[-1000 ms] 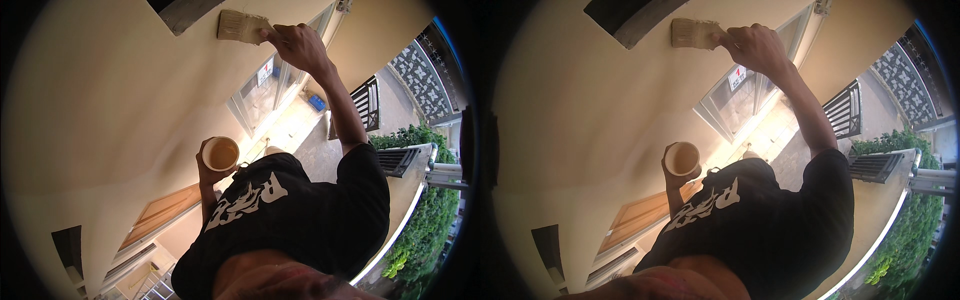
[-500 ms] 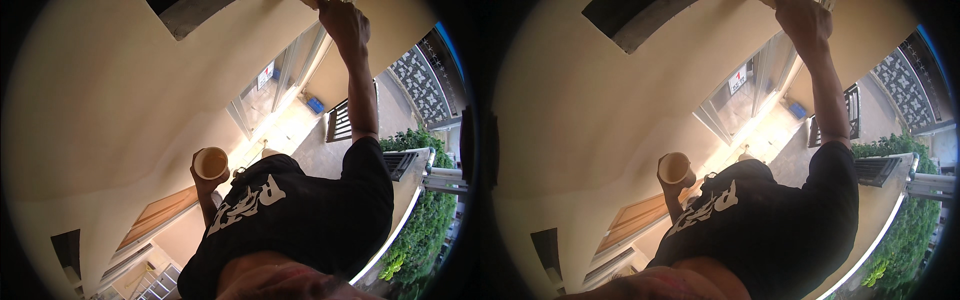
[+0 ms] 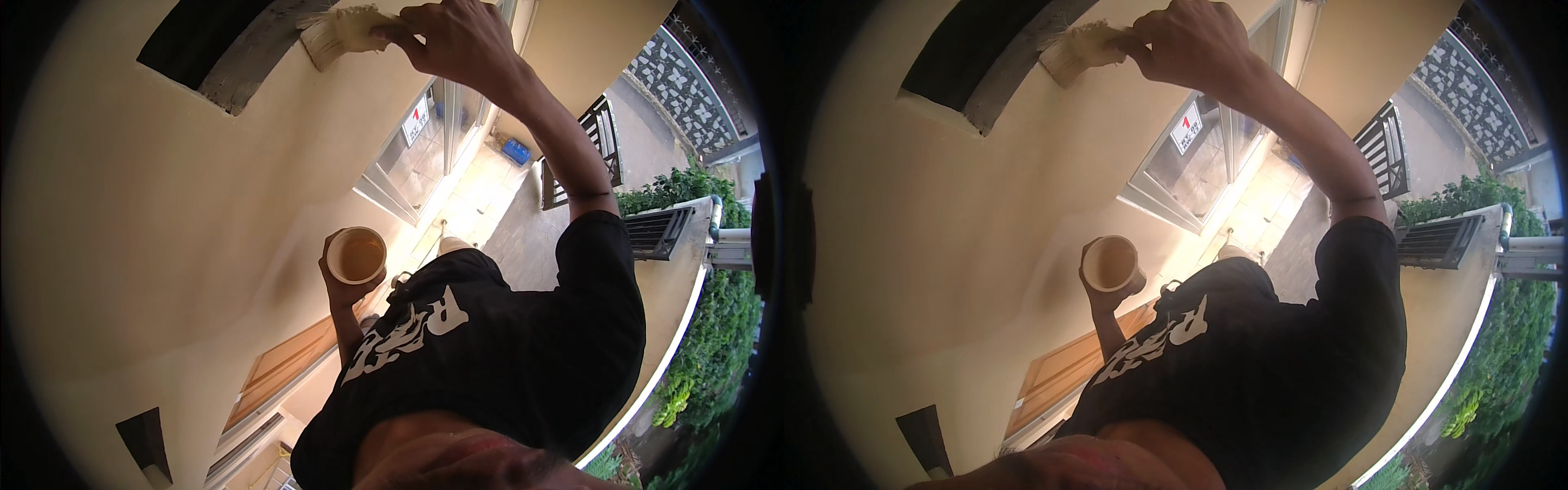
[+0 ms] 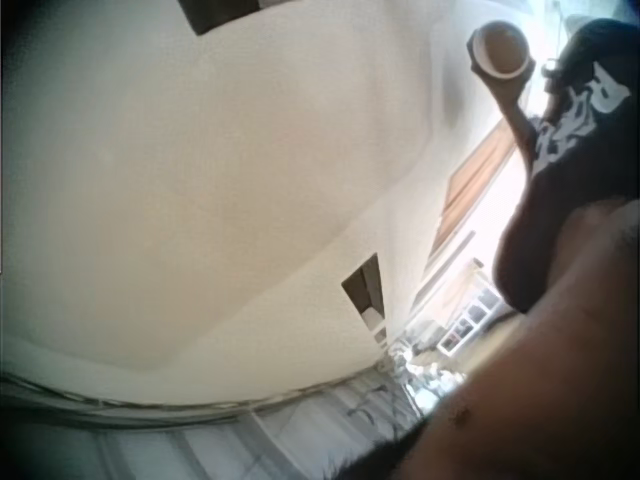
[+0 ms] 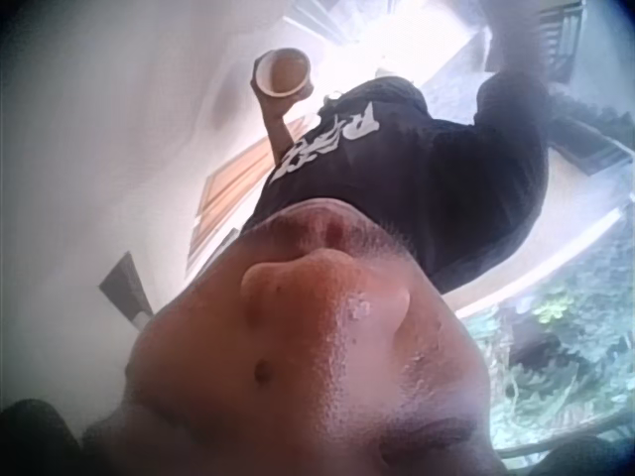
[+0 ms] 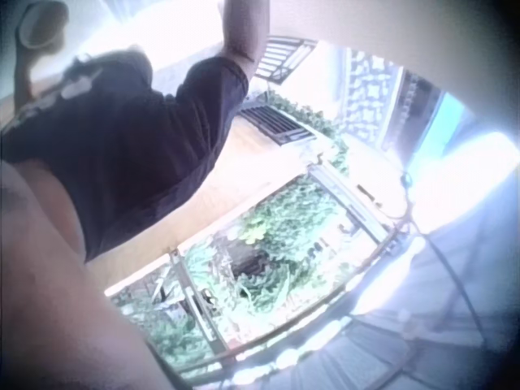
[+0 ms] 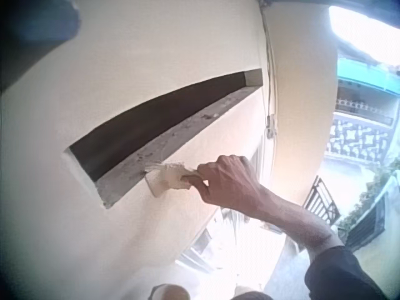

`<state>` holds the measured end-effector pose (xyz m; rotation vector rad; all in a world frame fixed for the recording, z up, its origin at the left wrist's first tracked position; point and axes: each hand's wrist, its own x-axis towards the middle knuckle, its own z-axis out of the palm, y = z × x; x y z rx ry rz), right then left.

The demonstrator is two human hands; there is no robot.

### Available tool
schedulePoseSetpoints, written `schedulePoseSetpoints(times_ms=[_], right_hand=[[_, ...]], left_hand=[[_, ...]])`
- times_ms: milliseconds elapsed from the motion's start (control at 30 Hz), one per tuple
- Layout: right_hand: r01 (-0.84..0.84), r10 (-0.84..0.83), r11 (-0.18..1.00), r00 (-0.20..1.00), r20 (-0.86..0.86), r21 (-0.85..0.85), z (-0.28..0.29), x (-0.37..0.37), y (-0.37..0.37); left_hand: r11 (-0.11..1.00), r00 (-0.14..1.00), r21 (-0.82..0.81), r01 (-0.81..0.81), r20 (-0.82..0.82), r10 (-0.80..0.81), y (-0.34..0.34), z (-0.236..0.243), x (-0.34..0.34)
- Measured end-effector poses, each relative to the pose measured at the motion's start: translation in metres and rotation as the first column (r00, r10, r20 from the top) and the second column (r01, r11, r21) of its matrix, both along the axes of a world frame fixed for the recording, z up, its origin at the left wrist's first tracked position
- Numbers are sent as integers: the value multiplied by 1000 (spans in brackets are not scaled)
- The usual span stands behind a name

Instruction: The person paints a ceiling using a paintbrush and a small container of paint. They repeatedly dip the brush into the container and apply paint to the ceiling surface in a methodical manner.

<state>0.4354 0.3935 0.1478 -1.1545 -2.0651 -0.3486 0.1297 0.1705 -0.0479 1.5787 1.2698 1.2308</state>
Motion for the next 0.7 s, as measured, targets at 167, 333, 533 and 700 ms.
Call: schedulePoseSetpoints(times_ms=[167, 333, 533, 700], right_hand=[[350, -349, 912, 936, 45, -215, 39, 34, 12], [608, -605, 779, 793, 70, -155, 39, 81, 33], [591, -574, 786, 807, -139, 182, -10, 100, 83], [236, -284, 933, 946, -155, -271, -33, -12, -10]], left_hand=[[997, 998, -58, -44, 49, 47, -16, -11, -4], [994, 993, -80, -72, 92, 80, -28, -16, -7], [992, 988, -86, -87, 118, 97, -38, -18, -7], [993, 984, -72, -93, 146, 103, -33, -30, -5]])
